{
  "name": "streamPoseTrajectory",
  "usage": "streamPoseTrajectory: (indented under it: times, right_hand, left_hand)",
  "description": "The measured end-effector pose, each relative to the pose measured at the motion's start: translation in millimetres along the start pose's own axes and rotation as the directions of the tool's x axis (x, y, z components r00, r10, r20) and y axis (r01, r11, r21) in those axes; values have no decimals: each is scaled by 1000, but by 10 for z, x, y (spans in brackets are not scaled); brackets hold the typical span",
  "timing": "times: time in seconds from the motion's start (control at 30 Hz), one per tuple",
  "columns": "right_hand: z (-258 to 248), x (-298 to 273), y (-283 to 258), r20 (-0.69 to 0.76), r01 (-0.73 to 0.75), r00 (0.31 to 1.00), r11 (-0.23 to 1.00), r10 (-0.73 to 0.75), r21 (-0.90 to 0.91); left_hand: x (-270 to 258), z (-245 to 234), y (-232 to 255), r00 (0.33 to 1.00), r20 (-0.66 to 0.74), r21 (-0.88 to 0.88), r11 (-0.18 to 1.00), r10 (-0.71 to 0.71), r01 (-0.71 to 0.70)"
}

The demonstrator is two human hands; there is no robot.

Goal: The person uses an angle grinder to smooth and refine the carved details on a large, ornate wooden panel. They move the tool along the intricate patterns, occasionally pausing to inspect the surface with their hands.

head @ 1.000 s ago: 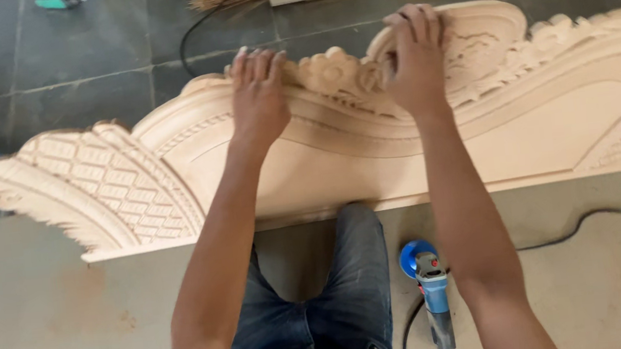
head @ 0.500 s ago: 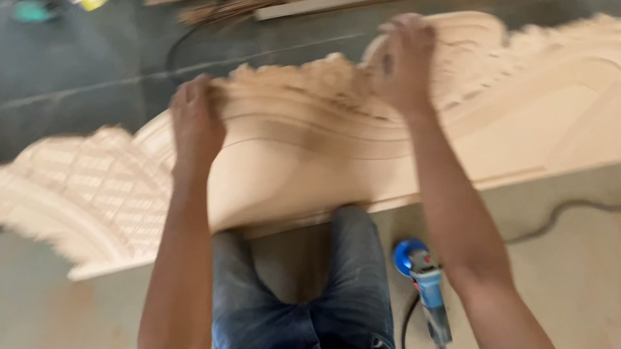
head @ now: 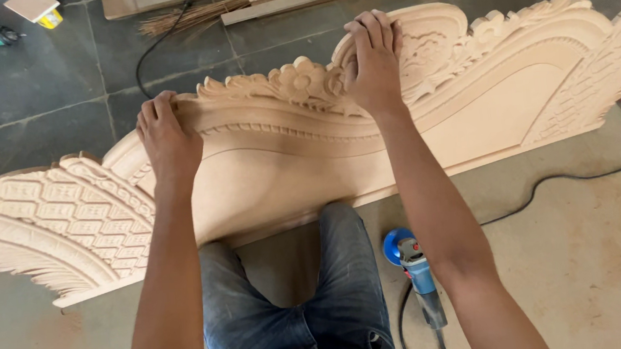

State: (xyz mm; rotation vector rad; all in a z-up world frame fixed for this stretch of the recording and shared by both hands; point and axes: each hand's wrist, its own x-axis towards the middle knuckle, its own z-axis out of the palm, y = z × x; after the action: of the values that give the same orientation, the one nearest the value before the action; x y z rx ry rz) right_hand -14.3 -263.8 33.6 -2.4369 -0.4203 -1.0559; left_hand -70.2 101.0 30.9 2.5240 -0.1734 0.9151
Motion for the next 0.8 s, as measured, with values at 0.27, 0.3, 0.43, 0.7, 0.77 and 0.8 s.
streamPoseTrajectory:
  times: [0.27,0.3,0.43,0.7,0.77,0.8]
  right_hand:
    - [-57,32,28,64,-5,998,1000,6,-8]
    - [-58,33,25,56,-1,998,1000,2,-9]
    - [-71,28,16,52,1,999,1000,0,-18]
    - [-16,-96,77,71,-3,997,1000,4,-11]
    - [10,-296,118,57,25,998,999,-23,-23]
    - [33,-424,133,58,-1,998,1000,0,31]
  left_hand:
    - [383,421,544,971,50,95,966,235,-239]
    - [402,482,603,964,62,84,961,258,-262]
    - [445,697,753,936,165,98,939,312,-330]
    - [395,852,736,940,181,158,934,291,-319]
    - [385,877,730,932,148,200,912,332,-357]
    - [372,886,732,936,158,212,915,314,-343]
